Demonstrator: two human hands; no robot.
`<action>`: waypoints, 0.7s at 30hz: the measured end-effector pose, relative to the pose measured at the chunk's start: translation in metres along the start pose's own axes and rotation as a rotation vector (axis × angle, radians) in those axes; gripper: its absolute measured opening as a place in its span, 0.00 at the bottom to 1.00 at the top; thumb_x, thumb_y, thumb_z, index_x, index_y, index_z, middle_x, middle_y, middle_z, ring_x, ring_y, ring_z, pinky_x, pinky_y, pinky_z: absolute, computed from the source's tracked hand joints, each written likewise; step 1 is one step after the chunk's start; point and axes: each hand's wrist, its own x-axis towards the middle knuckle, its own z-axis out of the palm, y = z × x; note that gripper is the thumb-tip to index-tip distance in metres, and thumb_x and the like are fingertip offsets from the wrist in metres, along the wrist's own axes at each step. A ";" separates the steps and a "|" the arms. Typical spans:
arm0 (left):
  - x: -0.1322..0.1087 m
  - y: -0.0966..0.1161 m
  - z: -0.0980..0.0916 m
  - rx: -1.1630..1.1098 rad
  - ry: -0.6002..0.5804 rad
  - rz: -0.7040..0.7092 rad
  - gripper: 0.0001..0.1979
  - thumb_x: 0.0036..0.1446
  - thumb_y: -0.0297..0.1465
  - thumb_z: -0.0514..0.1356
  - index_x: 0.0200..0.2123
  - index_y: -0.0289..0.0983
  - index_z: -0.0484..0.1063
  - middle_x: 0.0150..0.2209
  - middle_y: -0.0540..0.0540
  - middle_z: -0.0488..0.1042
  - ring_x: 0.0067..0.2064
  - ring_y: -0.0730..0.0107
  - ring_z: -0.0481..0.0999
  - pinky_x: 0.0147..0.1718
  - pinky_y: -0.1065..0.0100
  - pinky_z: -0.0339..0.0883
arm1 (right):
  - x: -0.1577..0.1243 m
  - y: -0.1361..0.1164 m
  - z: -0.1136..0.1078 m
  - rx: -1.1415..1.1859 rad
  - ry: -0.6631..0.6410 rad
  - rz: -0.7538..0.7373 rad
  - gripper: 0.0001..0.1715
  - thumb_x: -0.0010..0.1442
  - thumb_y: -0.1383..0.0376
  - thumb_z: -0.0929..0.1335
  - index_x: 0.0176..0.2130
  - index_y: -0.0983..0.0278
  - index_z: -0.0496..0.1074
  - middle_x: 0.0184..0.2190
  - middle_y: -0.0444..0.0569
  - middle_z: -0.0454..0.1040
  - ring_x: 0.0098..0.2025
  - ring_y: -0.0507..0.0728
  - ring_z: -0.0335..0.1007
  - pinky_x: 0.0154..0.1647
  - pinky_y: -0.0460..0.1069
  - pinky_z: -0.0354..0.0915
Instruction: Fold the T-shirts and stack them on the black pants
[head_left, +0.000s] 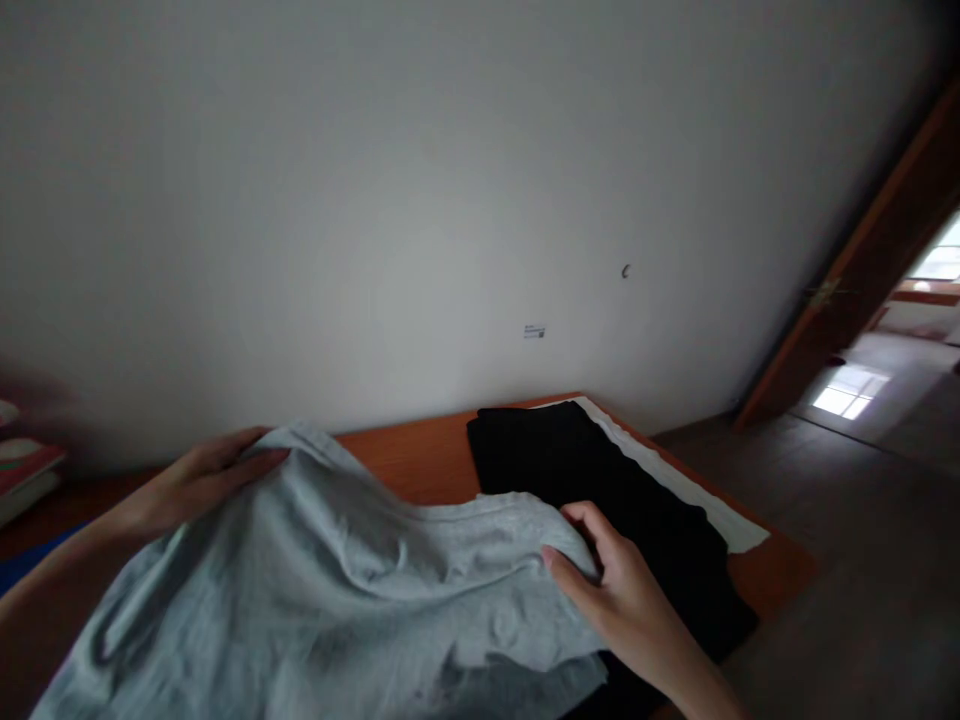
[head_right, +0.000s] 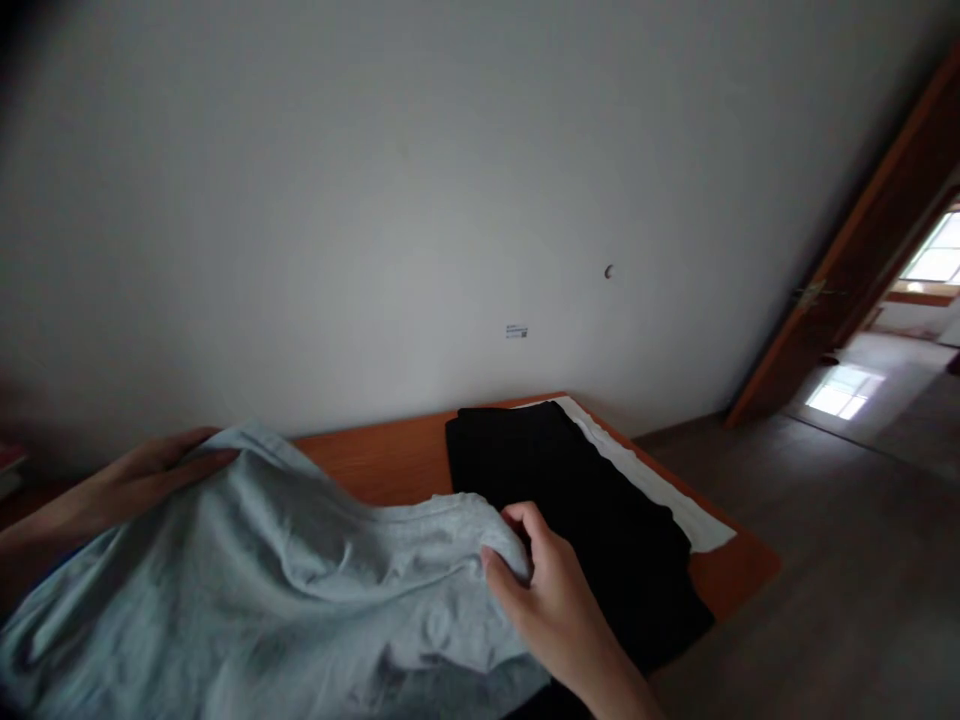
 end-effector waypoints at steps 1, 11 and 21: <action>0.027 0.024 0.011 -0.058 -0.086 0.095 0.41 0.50 0.63 0.55 0.50 0.33 0.75 0.36 0.55 0.81 0.41 0.64 0.79 0.43 0.63 0.75 | 0.000 0.002 -0.014 -0.041 0.056 0.020 0.14 0.61 0.51 0.66 0.42 0.57 0.66 0.28 0.43 0.73 0.28 0.55 0.69 0.26 0.47 0.65; 0.172 0.203 0.220 0.000 0.104 0.666 0.30 0.66 0.42 0.54 0.63 0.26 0.60 0.66 0.27 0.63 0.70 0.44 0.57 0.66 0.45 0.52 | 0.000 0.098 -0.087 -0.995 0.278 0.671 0.20 0.61 0.60 0.66 0.52 0.67 0.69 0.44 0.67 0.76 0.44 0.70 0.77 0.39 0.56 0.68; -0.023 0.041 0.274 0.091 -0.133 0.659 0.18 0.68 0.41 0.50 0.51 0.43 0.73 0.60 0.41 0.72 0.60 0.57 0.73 0.61 0.50 0.67 | 0.020 0.124 -0.015 -0.963 0.014 0.137 0.18 0.68 0.62 0.62 0.53 0.64 0.73 0.53 0.58 0.73 0.55 0.65 0.70 0.57 0.56 0.63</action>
